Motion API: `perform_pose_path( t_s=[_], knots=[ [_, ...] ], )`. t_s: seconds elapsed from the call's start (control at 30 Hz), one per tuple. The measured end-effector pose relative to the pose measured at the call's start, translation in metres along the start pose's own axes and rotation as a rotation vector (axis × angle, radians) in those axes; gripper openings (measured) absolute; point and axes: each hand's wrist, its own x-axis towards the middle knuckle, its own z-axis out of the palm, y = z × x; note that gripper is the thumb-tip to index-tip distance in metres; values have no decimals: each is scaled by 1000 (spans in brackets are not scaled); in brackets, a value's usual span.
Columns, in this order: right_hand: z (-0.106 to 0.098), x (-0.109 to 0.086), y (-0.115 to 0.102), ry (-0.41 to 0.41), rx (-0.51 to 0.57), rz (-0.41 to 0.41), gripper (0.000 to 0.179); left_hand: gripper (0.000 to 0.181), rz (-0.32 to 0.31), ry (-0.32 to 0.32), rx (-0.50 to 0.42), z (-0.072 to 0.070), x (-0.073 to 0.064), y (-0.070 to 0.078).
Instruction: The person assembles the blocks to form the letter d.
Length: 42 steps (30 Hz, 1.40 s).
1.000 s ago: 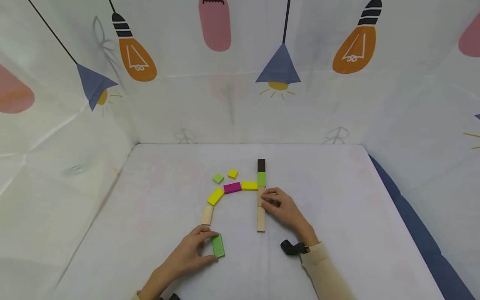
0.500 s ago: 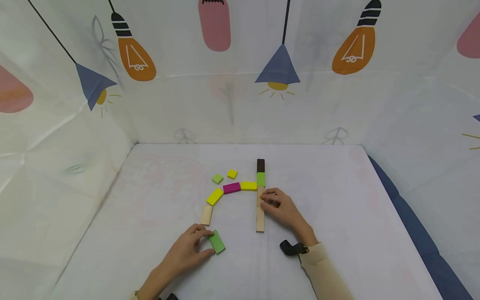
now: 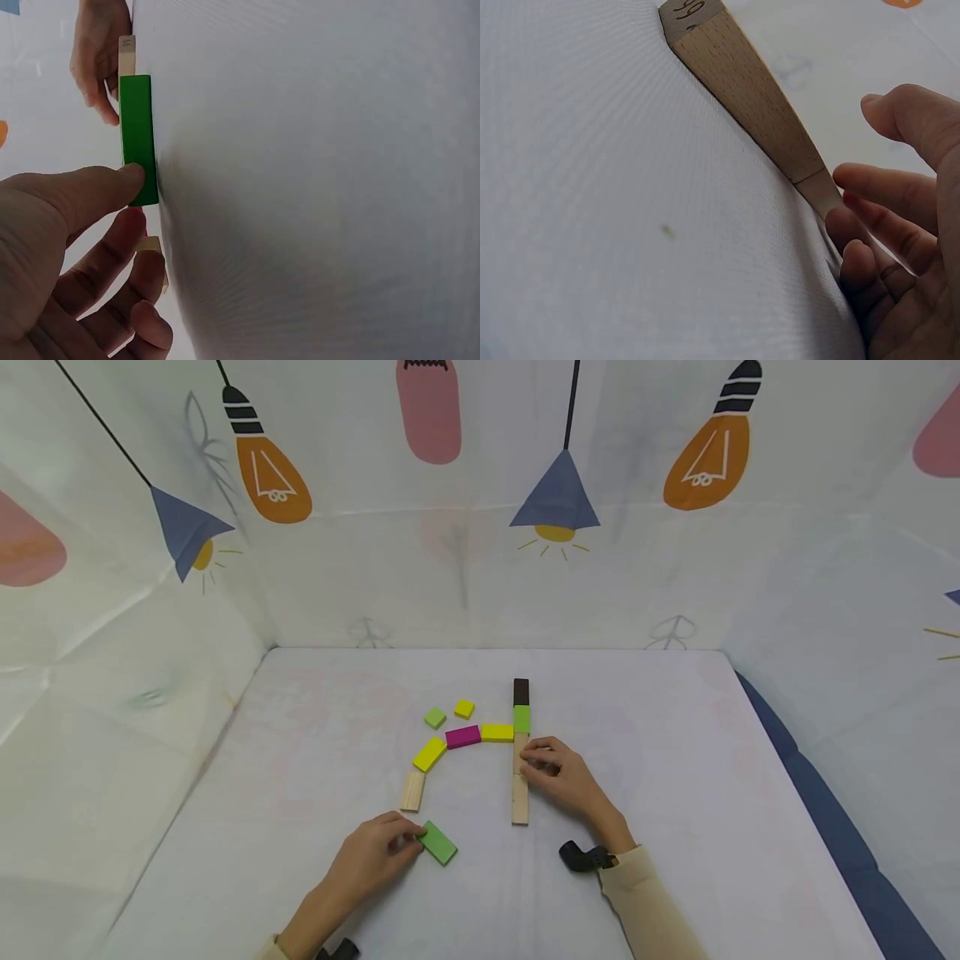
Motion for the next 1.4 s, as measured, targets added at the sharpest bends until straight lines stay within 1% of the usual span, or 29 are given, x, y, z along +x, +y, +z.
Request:
perform_pose_path(
  t_s=[0.07, 0.17, 0.3, 0.43, 0.57, 0.67, 0.8, 0.97, 1.07, 1.23, 1.4],
  knots=[
    [0, 0, 0, 1, -3, 1, 26, 19, 4, -3, 17, -2, 1, 0],
    [0, 0, 0, 10, -12, -1, 26, 23, 36, -16, 33, -3, 3, 1],
    [-1, 0, -1, 10, -7, -4, 26, 34, 71, -66, 5, -3, 7, 2],
    [0, 0, -1, -2, 0, 1, 26, 38, 49, -153, -56, -3, 11, 2],
    [0, 0, -1, 0, -4, 3, 26, 38, 26, -247, -84, -4, 14, 1],
    [-1, 0, -1, 2, 0, -1, 26, 36, 15, -276, -83, -3, 15, 0],
    [-1, 0, -1, 0, 8, -1, 26, 34, -7, -266, -79, -5, 15, -4],
    [0, 1, -1, -1, 9, 0, 26, 34, -38, -254, -76, -9, 13, -12],
    [0, 1, -1, -2, 9, 3, 26, 34, -44, -236, -95, -11, 12, -18],
    [0, 1, -1, 0, 11, 2, 26, 34, -70, -186, -221, -14, 8, -27],
    [1, 2, -1, 8, 9, -13, 26, 29, -121, -139, -342, -11, 5, -33]
  ],
)
